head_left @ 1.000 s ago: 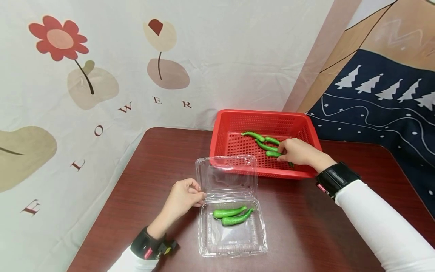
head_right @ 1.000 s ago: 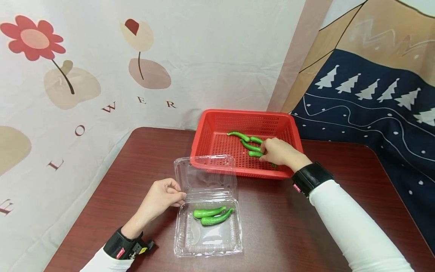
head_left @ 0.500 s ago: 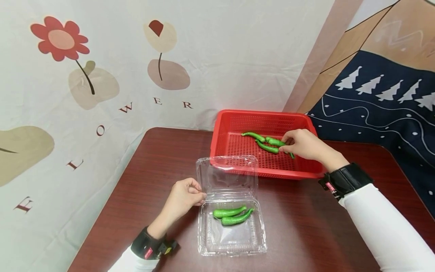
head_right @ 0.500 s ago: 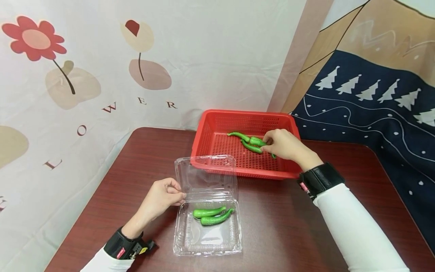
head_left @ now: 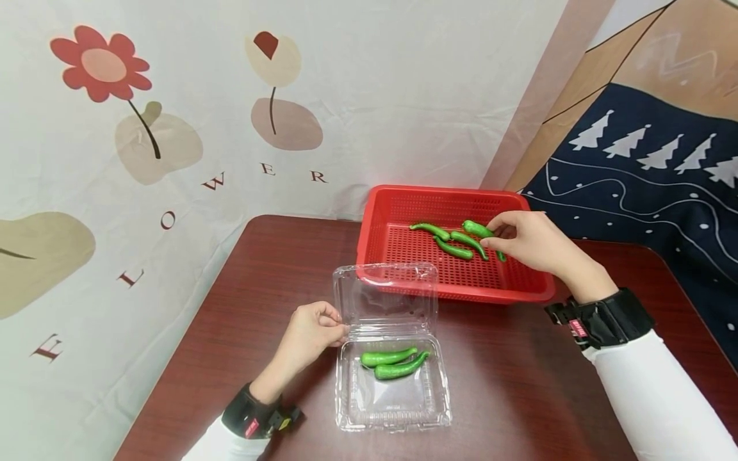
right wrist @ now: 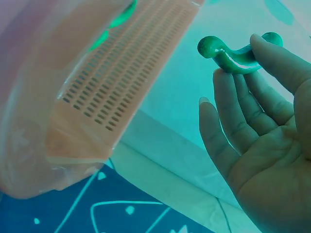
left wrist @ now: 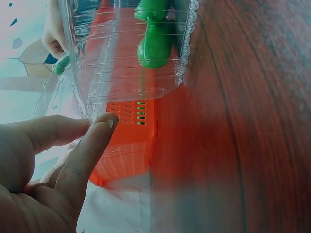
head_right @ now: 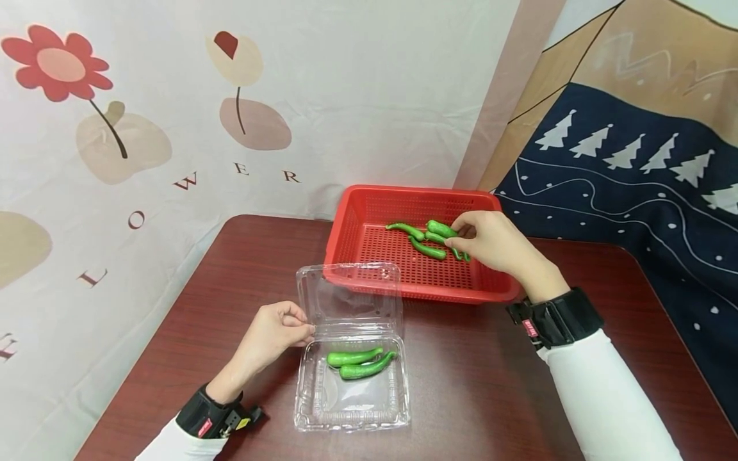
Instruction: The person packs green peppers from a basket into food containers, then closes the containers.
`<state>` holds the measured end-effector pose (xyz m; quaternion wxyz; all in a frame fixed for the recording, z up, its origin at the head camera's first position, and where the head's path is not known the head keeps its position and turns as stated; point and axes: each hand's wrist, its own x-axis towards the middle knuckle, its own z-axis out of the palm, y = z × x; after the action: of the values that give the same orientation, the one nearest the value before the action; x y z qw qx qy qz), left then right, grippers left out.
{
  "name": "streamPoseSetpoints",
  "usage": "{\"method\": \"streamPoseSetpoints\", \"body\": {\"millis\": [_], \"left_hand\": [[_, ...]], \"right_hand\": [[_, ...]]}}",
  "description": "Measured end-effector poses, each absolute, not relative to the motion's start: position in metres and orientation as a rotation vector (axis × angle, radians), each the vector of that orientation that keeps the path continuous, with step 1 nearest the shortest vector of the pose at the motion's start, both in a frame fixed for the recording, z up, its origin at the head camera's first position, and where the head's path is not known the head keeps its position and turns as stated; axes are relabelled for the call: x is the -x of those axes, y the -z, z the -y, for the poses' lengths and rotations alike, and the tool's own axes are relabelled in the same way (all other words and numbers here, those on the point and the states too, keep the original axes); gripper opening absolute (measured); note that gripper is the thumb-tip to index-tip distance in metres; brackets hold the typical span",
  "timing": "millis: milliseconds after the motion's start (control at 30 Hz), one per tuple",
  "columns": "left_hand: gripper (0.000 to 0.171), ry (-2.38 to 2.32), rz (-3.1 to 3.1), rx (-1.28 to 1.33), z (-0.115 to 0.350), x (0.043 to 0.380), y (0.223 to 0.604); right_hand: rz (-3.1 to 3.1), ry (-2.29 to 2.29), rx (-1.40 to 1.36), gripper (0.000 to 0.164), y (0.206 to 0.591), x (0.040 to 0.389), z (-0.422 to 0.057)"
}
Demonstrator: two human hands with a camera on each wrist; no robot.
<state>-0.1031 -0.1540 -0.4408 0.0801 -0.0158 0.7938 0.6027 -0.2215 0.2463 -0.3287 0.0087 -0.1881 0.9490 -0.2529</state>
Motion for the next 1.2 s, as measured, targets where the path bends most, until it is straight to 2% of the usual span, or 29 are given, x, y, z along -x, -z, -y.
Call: {"method": "streamPoseSetpoints", "body": {"millis": [600,1200], "left_hand": [[0.017,-1.834,-2.358,0.06,0.153,0.101,0.437],[0.016,-1.848,-2.34,0.068,0.152,0.102,0.437]], "right_hand": [[-3.026,0.865,0.83,0.026,0.323,0.183,-0.224],[-3.041,0.835,1.097,0.031,0.35,0.144,-0.191]]}}
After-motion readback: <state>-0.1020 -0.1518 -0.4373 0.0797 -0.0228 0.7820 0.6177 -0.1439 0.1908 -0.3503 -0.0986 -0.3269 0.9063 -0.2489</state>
